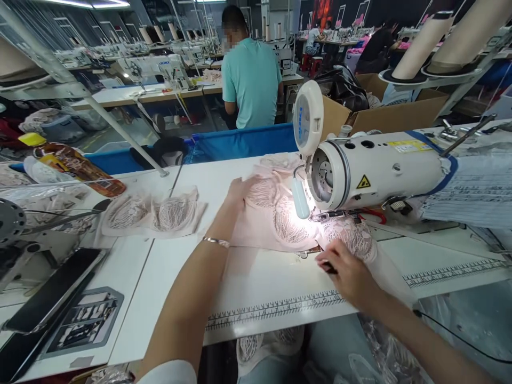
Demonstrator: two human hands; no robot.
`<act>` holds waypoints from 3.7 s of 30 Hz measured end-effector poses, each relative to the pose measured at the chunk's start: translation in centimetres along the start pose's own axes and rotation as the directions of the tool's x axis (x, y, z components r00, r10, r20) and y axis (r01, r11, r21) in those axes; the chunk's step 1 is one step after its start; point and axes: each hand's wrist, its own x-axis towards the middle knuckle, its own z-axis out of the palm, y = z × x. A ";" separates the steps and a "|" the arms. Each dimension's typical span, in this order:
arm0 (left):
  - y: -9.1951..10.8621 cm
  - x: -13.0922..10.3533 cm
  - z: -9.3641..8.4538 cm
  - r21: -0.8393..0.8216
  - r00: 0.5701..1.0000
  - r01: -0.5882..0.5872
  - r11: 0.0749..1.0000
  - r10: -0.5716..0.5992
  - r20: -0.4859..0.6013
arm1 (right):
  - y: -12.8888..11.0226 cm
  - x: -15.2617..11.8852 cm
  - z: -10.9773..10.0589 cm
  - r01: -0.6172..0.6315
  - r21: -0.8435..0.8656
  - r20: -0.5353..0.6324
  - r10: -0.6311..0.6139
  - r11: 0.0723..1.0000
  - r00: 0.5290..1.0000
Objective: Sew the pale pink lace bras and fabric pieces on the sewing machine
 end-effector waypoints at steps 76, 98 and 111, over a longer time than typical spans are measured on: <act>-8.1 -29.4 -1.5 -0.357 0.717 0.540 0.762 -0.195 0.669 | -3.9 -7.4 -0.8 -0.672 0.657 0.661 0.167 0.342 0.732; -3.1 -32.1 2.4 0.160 0.724 -0.679 0.716 0.620 0.302 | -6.0 -9.7 -4.5 -0.430 0.537 0.574 0.059 0.725 0.817; -5.7 -33.9 3.0 0.096 0.851 -0.424 0.901 0.360 0.382 | -7.1 -10.6 -1.9 -0.042 0.328 0.243 -0.042 0.944 0.969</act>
